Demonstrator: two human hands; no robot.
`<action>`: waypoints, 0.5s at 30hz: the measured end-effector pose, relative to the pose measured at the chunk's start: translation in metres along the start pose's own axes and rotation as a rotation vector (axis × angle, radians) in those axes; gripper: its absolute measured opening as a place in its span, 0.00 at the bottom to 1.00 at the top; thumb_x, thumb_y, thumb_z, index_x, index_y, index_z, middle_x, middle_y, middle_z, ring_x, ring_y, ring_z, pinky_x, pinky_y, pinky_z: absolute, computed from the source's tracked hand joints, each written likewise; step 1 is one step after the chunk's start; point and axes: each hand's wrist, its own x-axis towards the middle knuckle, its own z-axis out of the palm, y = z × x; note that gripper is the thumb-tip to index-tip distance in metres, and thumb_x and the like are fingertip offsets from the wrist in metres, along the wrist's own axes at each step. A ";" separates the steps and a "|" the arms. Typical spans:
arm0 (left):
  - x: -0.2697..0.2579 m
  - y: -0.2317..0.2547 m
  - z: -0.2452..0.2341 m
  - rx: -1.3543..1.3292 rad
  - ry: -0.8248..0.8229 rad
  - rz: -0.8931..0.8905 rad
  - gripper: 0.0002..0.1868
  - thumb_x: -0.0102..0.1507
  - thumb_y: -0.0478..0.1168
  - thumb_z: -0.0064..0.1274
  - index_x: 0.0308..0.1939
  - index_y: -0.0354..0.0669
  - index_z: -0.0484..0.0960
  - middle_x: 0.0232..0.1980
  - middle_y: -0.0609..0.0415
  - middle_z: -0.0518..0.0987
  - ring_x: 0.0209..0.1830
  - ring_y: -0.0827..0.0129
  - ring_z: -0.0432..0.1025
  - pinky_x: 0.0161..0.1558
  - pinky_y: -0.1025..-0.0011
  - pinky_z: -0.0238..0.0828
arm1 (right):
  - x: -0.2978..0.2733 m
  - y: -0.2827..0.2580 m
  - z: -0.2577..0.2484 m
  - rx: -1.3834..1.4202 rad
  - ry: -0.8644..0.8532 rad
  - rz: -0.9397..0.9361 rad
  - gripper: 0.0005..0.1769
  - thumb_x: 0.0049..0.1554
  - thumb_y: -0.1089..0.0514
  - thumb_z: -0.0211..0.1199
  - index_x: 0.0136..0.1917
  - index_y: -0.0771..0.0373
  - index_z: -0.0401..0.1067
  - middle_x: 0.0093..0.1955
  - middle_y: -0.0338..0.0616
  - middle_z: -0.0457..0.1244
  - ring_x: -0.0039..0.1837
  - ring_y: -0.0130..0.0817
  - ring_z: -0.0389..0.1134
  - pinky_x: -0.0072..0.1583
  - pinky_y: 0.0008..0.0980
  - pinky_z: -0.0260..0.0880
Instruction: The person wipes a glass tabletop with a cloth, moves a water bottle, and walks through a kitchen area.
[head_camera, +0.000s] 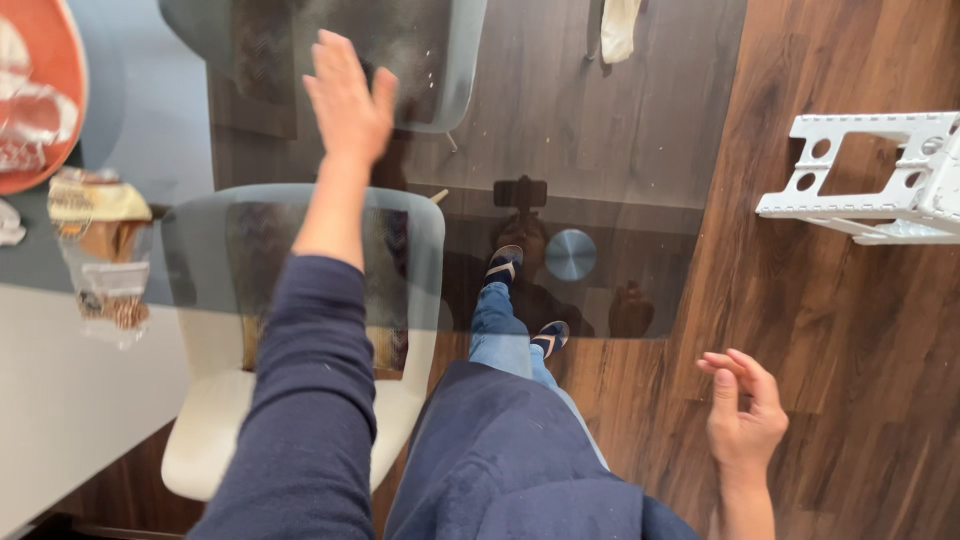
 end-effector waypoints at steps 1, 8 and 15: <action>0.017 -0.007 0.006 -0.044 -0.027 -0.047 0.44 0.77 0.59 0.46 0.82 0.27 0.50 0.84 0.31 0.46 0.84 0.36 0.43 0.76 0.33 0.40 | 0.006 -0.005 0.007 -0.003 -0.009 0.011 0.13 0.69 0.62 0.58 0.66 0.68 0.68 0.57 0.46 0.70 0.59 0.31 0.73 0.63 0.27 0.69; 0.008 0.186 -0.016 0.061 -0.372 0.190 0.48 0.60 0.62 0.59 0.72 0.30 0.64 0.77 0.27 0.54 0.79 0.35 0.47 0.73 0.35 0.45 | 0.027 -0.032 0.028 -0.007 0.053 0.070 0.12 0.70 0.63 0.57 0.66 0.69 0.68 0.57 0.48 0.70 0.59 0.33 0.73 0.65 0.29 0.70; -0.135 0.399 -0.062 -1.070 -0.562 0.925 0.41 0.53 0.65 0.62 0.62 0.44 0.74 0.58 0.50 0.77 0.56 0.57 0.71 0.52 0.54 0.66 | 0.035 -0.052 0.008 0.031 0.167 0.045 0.13 0.75 0.62 0.55 0.70 0.70 0.64 0.58 0.52 0.69 0.58 0.35 0.73 0.59 0.24 0.71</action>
